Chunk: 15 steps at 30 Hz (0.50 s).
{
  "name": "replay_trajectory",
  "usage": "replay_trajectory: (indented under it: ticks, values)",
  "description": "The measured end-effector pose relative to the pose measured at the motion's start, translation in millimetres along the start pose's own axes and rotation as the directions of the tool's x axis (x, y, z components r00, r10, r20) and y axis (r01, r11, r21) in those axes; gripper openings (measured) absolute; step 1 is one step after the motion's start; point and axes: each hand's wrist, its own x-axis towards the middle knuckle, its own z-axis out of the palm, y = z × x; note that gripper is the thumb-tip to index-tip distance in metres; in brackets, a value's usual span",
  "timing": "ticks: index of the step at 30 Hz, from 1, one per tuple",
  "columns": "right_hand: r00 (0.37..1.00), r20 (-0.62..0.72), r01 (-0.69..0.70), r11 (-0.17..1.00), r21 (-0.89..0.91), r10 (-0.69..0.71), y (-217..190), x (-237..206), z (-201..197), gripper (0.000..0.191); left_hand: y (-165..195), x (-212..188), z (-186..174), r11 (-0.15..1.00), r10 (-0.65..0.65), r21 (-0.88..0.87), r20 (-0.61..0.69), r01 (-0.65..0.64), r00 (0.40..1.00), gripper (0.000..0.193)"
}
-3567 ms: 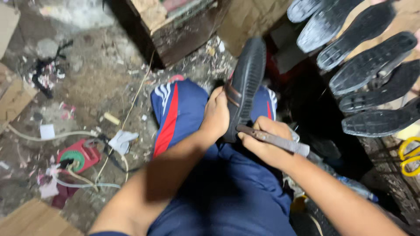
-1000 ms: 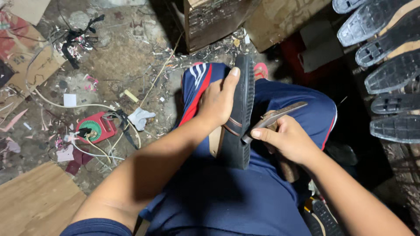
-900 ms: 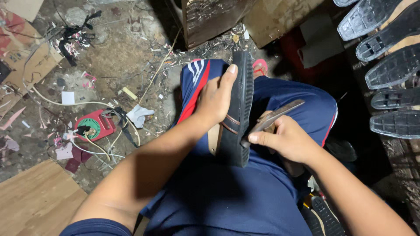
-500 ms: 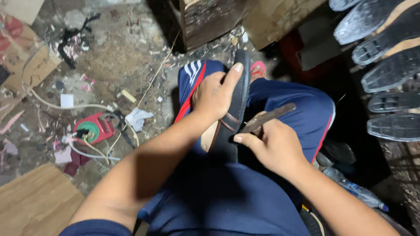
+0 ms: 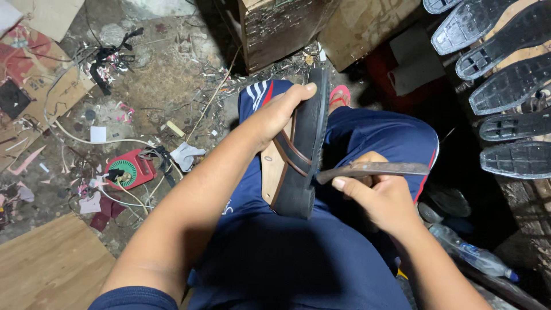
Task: The person sits on the floor of a shoe workshop, takes a shoe upper on a last, aligns a rubber sole against its bottom, presses the sole into place, and repeatedly taps and hammers the sole with a wooden mallet to secure it. They handle several shoes one at a time, setting finished pairs on a wire rack.
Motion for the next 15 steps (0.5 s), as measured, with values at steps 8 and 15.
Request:
replay_trajectory:
  ticks: [8,15]
  values:
    - [0.997,-0.031,0.075,0.994,0.084,-0.072,5.7,12.1,14.9,0.029,-16.7,-2.9,3.6,0.974,0.055,-0.217,-0.044,-0.064,0.997,0.056]
    - [0.999,0.020,0.037,0.994,0.104,-0.039,-16.5,33.7,25.6,0.030,-16.1,1.0,5.6,0.989,0.150,0.012,-0.110,-0.150,0.983,0.063]
